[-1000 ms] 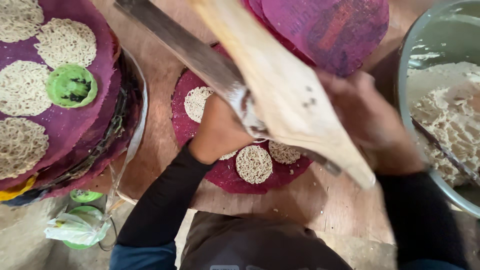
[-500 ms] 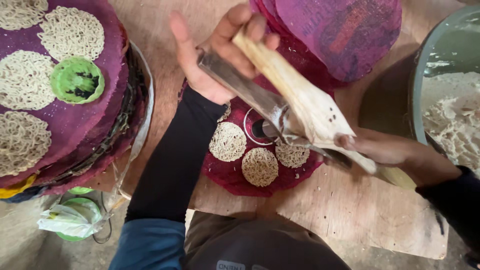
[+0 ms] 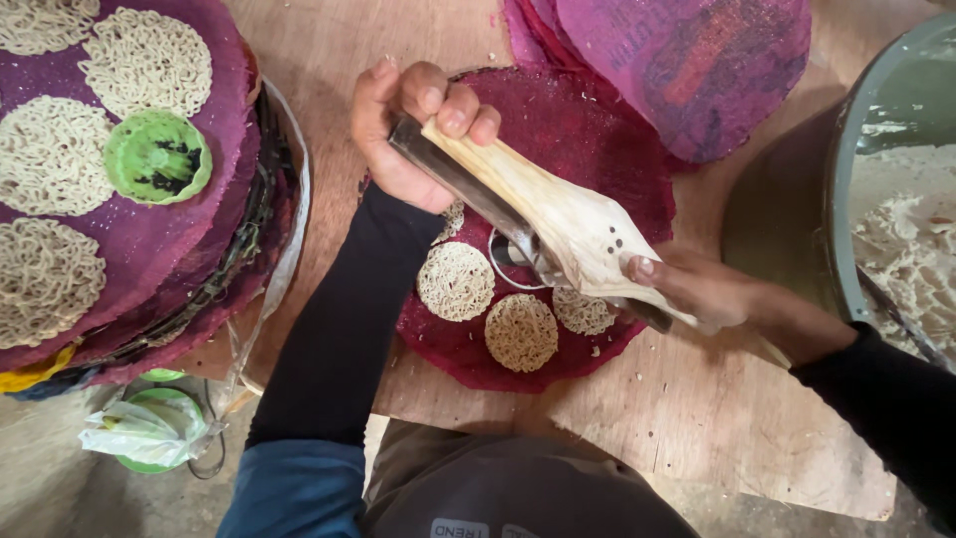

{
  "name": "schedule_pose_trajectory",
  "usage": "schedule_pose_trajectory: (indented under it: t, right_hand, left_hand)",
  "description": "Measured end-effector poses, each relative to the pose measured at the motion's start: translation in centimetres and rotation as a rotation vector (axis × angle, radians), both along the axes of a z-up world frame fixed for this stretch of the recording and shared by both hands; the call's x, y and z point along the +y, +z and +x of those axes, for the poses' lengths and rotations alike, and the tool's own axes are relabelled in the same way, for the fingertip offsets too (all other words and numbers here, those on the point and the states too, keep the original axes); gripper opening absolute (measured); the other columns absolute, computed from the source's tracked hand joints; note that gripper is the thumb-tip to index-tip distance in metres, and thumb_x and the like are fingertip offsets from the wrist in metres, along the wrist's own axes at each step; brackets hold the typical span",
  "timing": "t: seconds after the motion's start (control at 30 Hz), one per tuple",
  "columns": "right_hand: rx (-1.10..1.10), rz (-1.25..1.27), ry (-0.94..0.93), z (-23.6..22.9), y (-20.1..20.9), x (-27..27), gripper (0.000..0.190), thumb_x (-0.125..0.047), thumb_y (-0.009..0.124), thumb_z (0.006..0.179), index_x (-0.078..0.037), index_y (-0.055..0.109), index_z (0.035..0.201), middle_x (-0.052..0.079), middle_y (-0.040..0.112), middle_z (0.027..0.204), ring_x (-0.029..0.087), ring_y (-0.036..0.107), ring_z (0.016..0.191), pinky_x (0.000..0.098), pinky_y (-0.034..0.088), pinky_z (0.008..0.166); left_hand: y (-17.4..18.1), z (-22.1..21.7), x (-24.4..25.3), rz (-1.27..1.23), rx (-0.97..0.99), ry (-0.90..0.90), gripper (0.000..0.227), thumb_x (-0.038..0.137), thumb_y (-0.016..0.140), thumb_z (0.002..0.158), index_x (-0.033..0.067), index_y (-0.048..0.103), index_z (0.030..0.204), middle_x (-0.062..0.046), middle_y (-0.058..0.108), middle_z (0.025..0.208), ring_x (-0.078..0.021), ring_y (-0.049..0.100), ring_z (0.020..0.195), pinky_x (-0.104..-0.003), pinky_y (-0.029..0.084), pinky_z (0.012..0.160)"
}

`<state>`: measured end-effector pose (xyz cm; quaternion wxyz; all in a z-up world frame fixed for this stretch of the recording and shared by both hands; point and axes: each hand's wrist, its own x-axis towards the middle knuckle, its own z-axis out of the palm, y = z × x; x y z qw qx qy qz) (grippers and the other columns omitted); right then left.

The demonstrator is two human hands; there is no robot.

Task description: The person uses a wooden press tool to form dough into round patterned crackers on a tray. They use a spatula to scoop dough from a bowl and place the trays on a stack.

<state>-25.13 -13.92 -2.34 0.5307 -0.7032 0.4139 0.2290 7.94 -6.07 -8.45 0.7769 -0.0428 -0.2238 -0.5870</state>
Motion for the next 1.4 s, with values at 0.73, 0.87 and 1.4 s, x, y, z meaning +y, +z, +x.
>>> schedule_pose_trajectory:
  t: [0.73, 0.87, 1.4]
  right_hand:
    - [0.054, -0.393, -0.024, 2.8, 2.7, 0.6, 0.072, -0.07, 0.056, 0.083, -0.002, 0.079, 0.087, 0.007, 0.064, 0.056, 0.017, 0.061, 0.051, 0.0397, 0.049, 0.048]
    - [0.084, -0.31, -0.081, 4.7, 3.6, 2.4, 0.069, -0.065, 0.057, 0.088, 0.001, 0.078, 0.085, 0.007, 0.058, 0.054, 0.018, 0.052, 0.048, 0.0416, 0.043, 0.046]
    - [0.083, -0.362, -0.111, 2.0, 4.2, 2.6, 0.074, -0.062, 0.06, 0.091, 0.008, 0.077, 0.078, 0.011, 0.064, 0.056, 0.019, 0.061, 0.052, 0.0379, 0.048, 0.053]
  left_hand:
    - [-1.7, 0.5, -1.8, -0.002, 0.117, 0.143, 0.035, 0.034, 0.055, 0.104, 0.0142, 0.061, 0.076, -0.002, 0.064, 0.065, -0.0131, 0.066, 0.058, -0.03, 0.057, 0.064]
    - [-1.6, 1.2, -0.7, 0.057, 0.134, 0.244, 0.035, 0.036, 0.056, 0.105, 0.0141, 0.06, 0.078, -0.002, 0.063, 0.063, -0.0122, 0.065, 0.058, -0.031, 0.057, 0.062]
    - [-1.6, -1.2, -1.1, 0.263, 0.149, 0.083, 0.035, 0.041, 0.057, 0.094, 0.0169, 0.054, 0.069, 0.0, 0.055, 0.06, -0.0217, 0.06, 0.064, -0.036, 0.05, 0.067]
